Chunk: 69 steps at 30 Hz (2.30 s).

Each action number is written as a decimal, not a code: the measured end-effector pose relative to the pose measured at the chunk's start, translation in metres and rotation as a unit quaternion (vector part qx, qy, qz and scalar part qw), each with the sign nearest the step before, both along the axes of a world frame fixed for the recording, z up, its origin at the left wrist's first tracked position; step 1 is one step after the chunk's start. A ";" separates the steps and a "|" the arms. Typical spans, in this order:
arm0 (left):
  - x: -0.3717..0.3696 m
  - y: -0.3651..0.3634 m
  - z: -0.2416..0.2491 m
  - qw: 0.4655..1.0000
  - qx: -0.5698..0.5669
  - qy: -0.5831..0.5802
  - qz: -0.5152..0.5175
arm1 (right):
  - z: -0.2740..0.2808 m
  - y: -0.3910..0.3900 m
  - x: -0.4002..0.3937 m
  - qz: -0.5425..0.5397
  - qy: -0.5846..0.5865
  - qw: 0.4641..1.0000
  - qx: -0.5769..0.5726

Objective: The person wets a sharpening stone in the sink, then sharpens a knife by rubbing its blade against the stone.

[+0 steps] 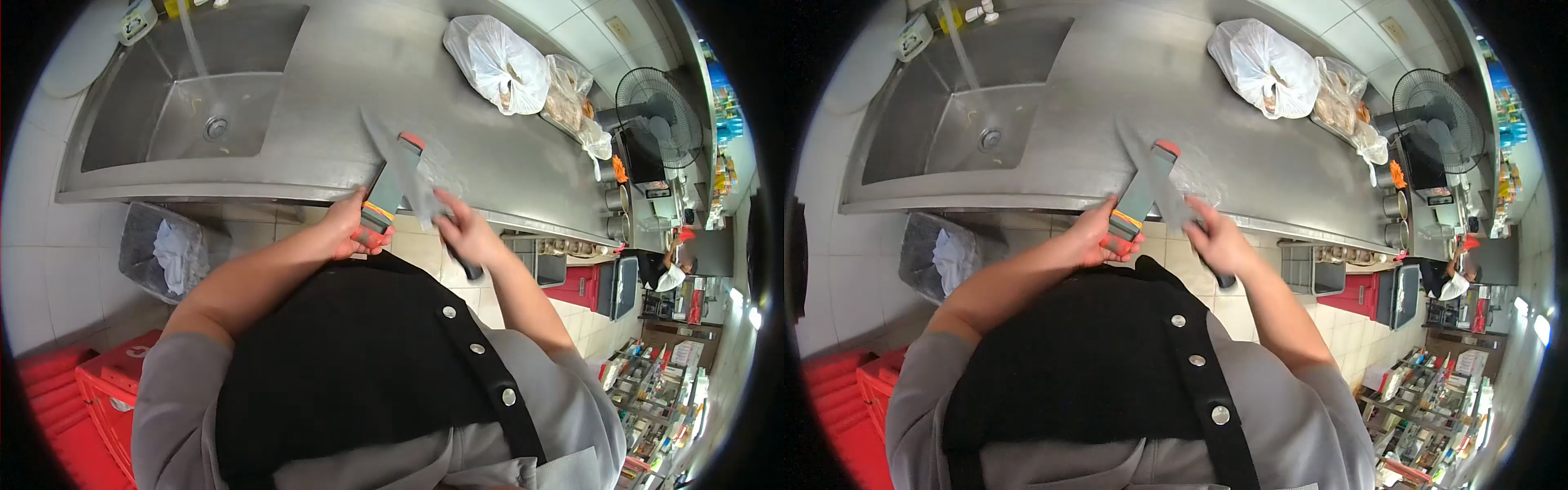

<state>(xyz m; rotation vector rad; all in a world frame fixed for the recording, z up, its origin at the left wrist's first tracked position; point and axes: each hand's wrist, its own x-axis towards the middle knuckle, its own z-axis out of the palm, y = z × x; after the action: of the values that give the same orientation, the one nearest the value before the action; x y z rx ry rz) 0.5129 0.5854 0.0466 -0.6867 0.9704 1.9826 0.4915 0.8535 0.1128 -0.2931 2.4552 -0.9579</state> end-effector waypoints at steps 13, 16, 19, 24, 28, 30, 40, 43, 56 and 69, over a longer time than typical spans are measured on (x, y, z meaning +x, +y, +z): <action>-0.002 0.001 -0.009 1.000 0.011 -0.014 0.017 | 0.140 0.081 0.070 0.123 0.215 0.948 0.198; -0.004 0.001 -0.011 1.000 0.020 -0.013 0.015 | 0.121 0.076 0.080 0.099 0.161 0.950 0.246; -0.003 0.002 -0.002 1.000 0.001 -0.018 0.013 | 0.078 0.043 0.058 0.074 0.158 0.969 0.175; -0.002 0.002 0.000 1.000 0.011 -0.022 0.020 | 0.131 0.067 0.087 0.079 0.142 0.963 0.215; -0.002 0.003 -0.011 1.000 0.015 -0.004 0.019 | 0.133 0.082 0.100 0.111 0.157 0.955 0.226; -0.001 0.002 -0.005 1.000 0.006 -0.011 0.013 | 0.098 0.067 0.080 0.107 0.181 0.956 0.203; -0.001 0.005 -0.006 0.999 0.013 -0.012 0.028 | 0.136 0.073 0.094 0.093 0.114 0.960 0.239; 0.000 0.004 -0.004 1.000 0.002 -0.011 0.029 | 0.102 0.054 0.078 0.077 0.128 0.965 0.216; 0.001 0.006 -0.003 0.999 -0.008 -0.008 0.036 | 0.062 0.044 0.059 0.081 0.125 0.980 0.131; 0.000 0.006 -0.007 1.000 -0.004 0.006 0.016 | 0.023 0.027 0.043 0.096 0.129 0.984 0.071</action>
<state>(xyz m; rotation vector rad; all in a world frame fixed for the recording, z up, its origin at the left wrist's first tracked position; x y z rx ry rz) 0.5129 0.5910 0.0399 -0.6998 0.9801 2.0134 0.5342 0.8806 0.1354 -0.6269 2.6523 -0.6963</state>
